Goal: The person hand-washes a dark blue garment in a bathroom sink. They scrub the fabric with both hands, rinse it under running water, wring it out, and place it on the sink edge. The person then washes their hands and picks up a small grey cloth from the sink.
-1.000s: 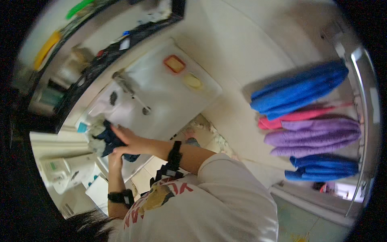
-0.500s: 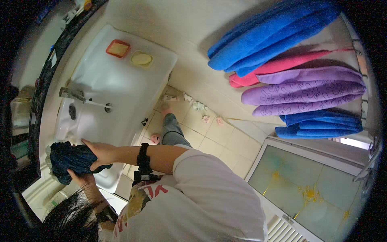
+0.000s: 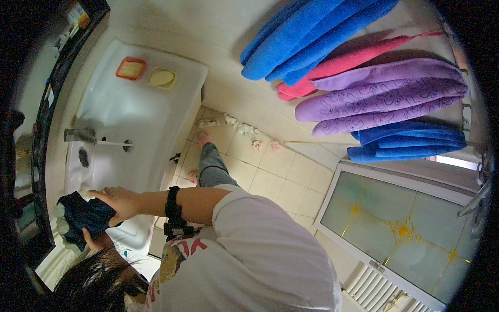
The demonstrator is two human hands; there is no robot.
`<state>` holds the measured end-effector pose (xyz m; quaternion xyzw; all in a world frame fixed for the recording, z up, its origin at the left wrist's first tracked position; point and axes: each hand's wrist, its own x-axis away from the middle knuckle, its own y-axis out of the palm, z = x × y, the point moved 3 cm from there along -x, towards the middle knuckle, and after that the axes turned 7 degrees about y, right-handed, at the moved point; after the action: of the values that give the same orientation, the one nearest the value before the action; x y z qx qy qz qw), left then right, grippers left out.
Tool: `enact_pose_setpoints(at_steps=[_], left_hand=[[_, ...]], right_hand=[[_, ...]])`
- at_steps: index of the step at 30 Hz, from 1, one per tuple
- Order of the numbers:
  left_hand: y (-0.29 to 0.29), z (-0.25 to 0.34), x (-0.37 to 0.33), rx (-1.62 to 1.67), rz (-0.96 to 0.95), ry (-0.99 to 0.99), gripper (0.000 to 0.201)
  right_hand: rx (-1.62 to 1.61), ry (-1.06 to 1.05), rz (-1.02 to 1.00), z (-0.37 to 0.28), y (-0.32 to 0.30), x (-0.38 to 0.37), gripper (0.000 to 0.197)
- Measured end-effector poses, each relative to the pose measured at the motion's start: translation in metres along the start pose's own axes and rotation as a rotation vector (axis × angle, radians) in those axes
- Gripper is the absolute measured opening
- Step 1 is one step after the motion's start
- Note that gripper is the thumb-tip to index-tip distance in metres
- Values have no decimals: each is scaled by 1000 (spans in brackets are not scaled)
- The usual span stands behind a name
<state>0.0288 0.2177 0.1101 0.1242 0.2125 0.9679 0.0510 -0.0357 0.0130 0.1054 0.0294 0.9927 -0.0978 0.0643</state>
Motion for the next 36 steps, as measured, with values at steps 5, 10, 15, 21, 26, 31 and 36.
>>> enact_pose_setpoints(at_steps=[5,10,15,21,26,31,36], left_hand=[[-5,-6,12,-292,-307,146,73],[-10,-4,13,-312,-286,108,75],[-13,5,12,-322,-270,88,79],[-17,6,15,-344,-281,88,82],[-15,12,18,-355,-293,82,86],[-6,16,24,-381,-318,-37,89],[16,6,17,-31,-240,39,64]], right_hand=[[-177,-109,159,-5,-3,-1,115],[-4,28,182,0,-2,2,80],[-8,22,135,-7,-10,6,63],[-69,154,44,-23,-10,5,90],[-59,181,-9,-28,-7,1,134],[-61,85,124,-38,-26,-13,95],[16,-124,188,-64,-42,-22,63]])
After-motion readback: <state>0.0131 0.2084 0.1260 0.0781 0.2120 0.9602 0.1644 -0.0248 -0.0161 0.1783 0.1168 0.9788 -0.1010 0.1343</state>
